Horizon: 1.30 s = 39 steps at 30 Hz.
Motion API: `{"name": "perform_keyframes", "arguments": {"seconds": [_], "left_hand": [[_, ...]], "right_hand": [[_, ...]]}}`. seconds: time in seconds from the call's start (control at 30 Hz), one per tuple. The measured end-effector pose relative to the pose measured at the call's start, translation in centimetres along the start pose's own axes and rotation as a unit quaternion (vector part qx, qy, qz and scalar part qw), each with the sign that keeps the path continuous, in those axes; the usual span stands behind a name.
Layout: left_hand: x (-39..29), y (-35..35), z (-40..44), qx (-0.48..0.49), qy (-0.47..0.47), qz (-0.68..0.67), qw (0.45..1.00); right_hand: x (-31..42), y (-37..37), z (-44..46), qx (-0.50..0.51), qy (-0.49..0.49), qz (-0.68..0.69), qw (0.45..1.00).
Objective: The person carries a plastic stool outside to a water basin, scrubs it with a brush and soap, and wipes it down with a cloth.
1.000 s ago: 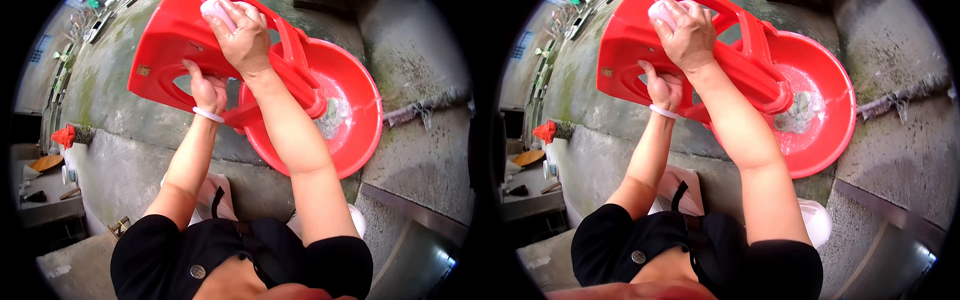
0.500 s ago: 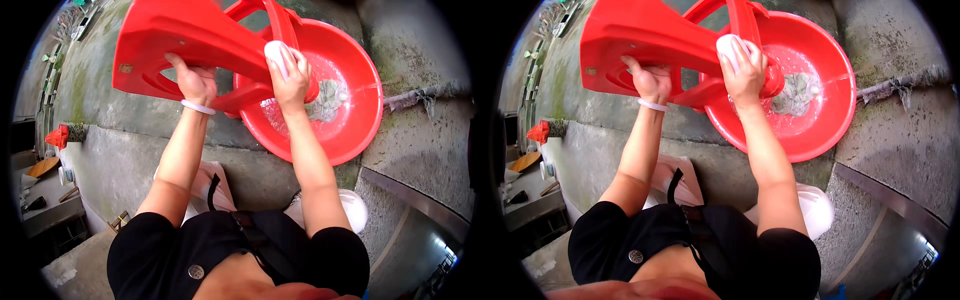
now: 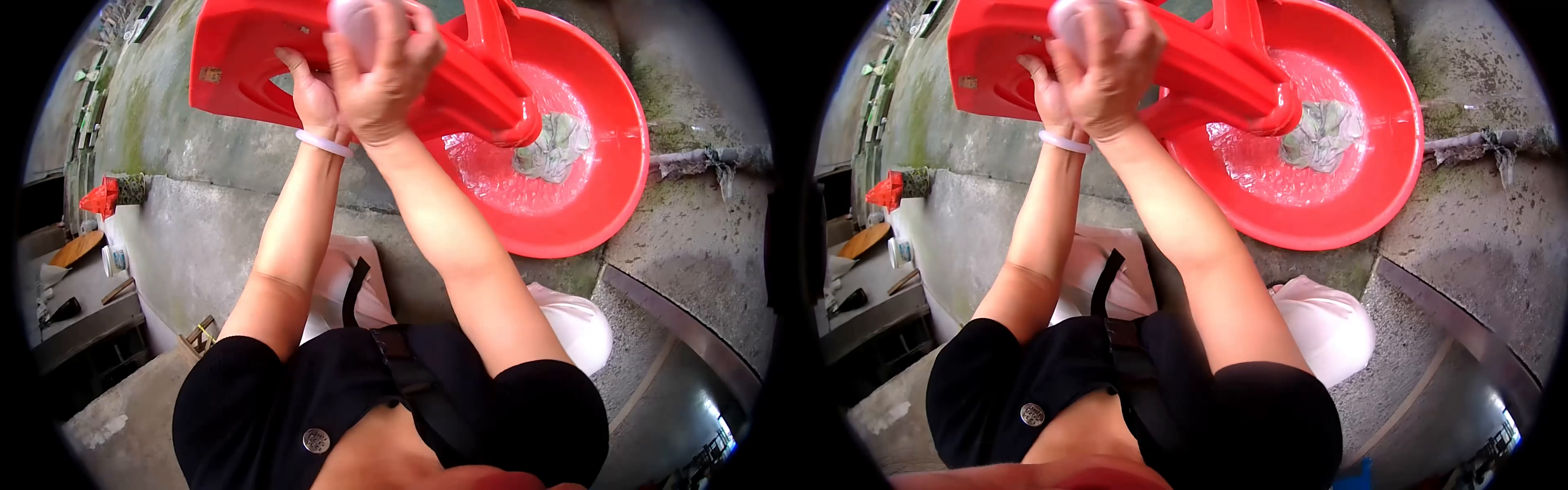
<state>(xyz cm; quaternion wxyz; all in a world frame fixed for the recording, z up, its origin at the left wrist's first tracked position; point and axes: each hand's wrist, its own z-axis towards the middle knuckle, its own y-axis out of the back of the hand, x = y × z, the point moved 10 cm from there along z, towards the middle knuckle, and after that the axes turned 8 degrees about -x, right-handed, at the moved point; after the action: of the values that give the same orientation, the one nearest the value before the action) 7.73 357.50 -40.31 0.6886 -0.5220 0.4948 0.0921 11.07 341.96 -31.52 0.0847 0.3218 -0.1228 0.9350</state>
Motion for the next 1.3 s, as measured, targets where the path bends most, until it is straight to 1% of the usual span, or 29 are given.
{"name": "perform_keyframes", "arguments": {"seconds": [0.07,0.13,0.2,0.27,0.33,0.37,0.4,0.43,0.47,0.5,0.53,0.6,0.63,0.67,0.7,0.73,0.77,0.8,0.87,0.97,1.0,1.07,1.1,1.13,1.2,1.23,1.27,1.3], "left_hand": [[0.5,0.3,-0.2,-0.017,0.028,-0.035,0.999],[-0.4,-0.3,-1.1,-0.043,-0.020,0.004,0.999],[-0.1,-0.3,-0.9,-0.029,-0.021,-0.012,0.999],[0.0,-0.5,-0.8,-0.015,-0.027,-0.008,0.999],[0.1,-0.6,-0.8,-0.010,-0.033,-0.009,0.999],[0.2,-0.7,-0.7,-0.008,-0.032,-0.018,0.999],[0.2,-0.7,-0.6,-0.006,-0.032,-0.025,0.999],[0.2,-0.6,-0.6,-0.008,-0.025,-0.028,0.999],[0.2,-0.6,-0.5,-0.010,-0.019,-0.030,0.999],[0.1,-0.6,-0.5,-0.012,-0.014,-0.033,0.999],[0.1,-0.5,-0.5,-0.014,-0.014,-0.020,1.000],[-0.3,-0.5,-0.6,-0.011,-0.015,0.005,1.000],[-0.1,-0.1,-0.6,-0.027,-0.002,0.000,1.000],[-0.2,-0.3,-0.6,-0.018,-0.012,-0.003,1.000],[-0.2,-0.2,-0.7,-0.013,-0.019,-0.006,1.000],[-0.2,-0.2,-0.8,-0.010,-0.026,-0.009,1.000],[-0.2,-0.1,-0.7,-0.010,-0.032,-0.010,0.999],[-0.1,-0.1,-0.6,-0.011,-0.034,-0.009,0.999],[0.2,0.0,-0.8,-0.015,-0.031,-0.006,0.999],[-0.3,-0.4,-1.0,-0.030,-0.038,-0.013,0.999],[-0.4,-0.2,-1.2,-0.041,-0.044,-0.021,0.998],[-0.9,0.2,-1.1,-0.058,-0.050,-0.030,0.997],[-0.9,0.3,-1.1,-0.064,-0.048,-0.031,0.996],[-0.7,0.5,-0.9,-0.071,-0.045,-0.035,0.996],[-0.4,0.6,-0.4,-0.068,-0.040,-0.044,0.996],[-0.3,0.6,-0.4,-0.068,-0.039,-0.048,0.996],[-0.1,0.9,-0.5,-0.069,-0.033,-0.049,0.996],[-0.1,1.1,-0.5,-0.072,-0.036,-0.041,0.996]], "right_hand": [[-0.6,0.0,-1.9,-0.004,0.051,0.062,0.997],[-4.1,2.3,-3.8,0.048,0.064,-0.023,0.997],[-9.9,7.4,-5.8,-0.019,0.018,-0.128,0.991],[-17.1,13.2,-8.9,-0.038,-0.087,-0.289,0.953],[-19.2,15.8,-10.4,-0.061,-0.119,-0.322,0.937],[-18.3,14.7,-10.3,-0.067,-0.159,-0.282,0.944],[-14.9,11.8,-7.9,-0.048,-0.147,-0.159,0.975],[-11.4,9.3,-6.9,-0.035,-0.068,-0.165,0.983],[-8.3,6.7,-5.6,-0.026,-0.029,-0.054,0.998],[-6.1,4.5,-4.8,0.016,-0.009,-0.014,1.000],[-4.3,3.1,-4.4,0.041,0.049,-0.010,0.998],[-5.2,3.9,-4.4,0.061,0.077,-0.040,0.994],[-7.4,5.5,-5.0,0.054,0.074,-0.042,0.995],[-10.5,7.8,-5.6,0.044,0.008,-0.054,0.998],[-13.8,10.4,-6.1,0.077,-0.068,-0.111,0.988],[-18.0,13.7,-7.3,0.077,-0.123,-0.212,0.967],[-21.6,16.2,-7.8,0.105,-0.173,-0.270,0.941],[-21.5,16.5,-6.4,0.145,-0.130,-0.303,0.933],[-22.9,14.9,-4.8,0.221,-0.134,-0.318,0.912],[-30.3,12.5,-2.6,0.257,-0.226,-0.343,0.875],[-34.5,12.8,-2.9,0.232,-0.318,-0.349,0.851],[-37.0,11.7,-3.5,0.196,-0.390,-0.232,0.870],[-33.5,11.0,-2.3,0.123,-0.353,-0.173,0.911],[-29.6,10.0,-1.5,0.125,-0.317,-0.162,0.926],[-22.7,7.4,-0.2,0.097,-0.160,-0.047,0.981],[-18.8,5.7,0.9,0.115,-0.038,-0.049,0.991],[-18.7,4.7,1.7,0.139,-0.008,-0.148,0.979],[-21.9,4.1,1.6,0.152,-0.088,-0.118,0.977]]}}
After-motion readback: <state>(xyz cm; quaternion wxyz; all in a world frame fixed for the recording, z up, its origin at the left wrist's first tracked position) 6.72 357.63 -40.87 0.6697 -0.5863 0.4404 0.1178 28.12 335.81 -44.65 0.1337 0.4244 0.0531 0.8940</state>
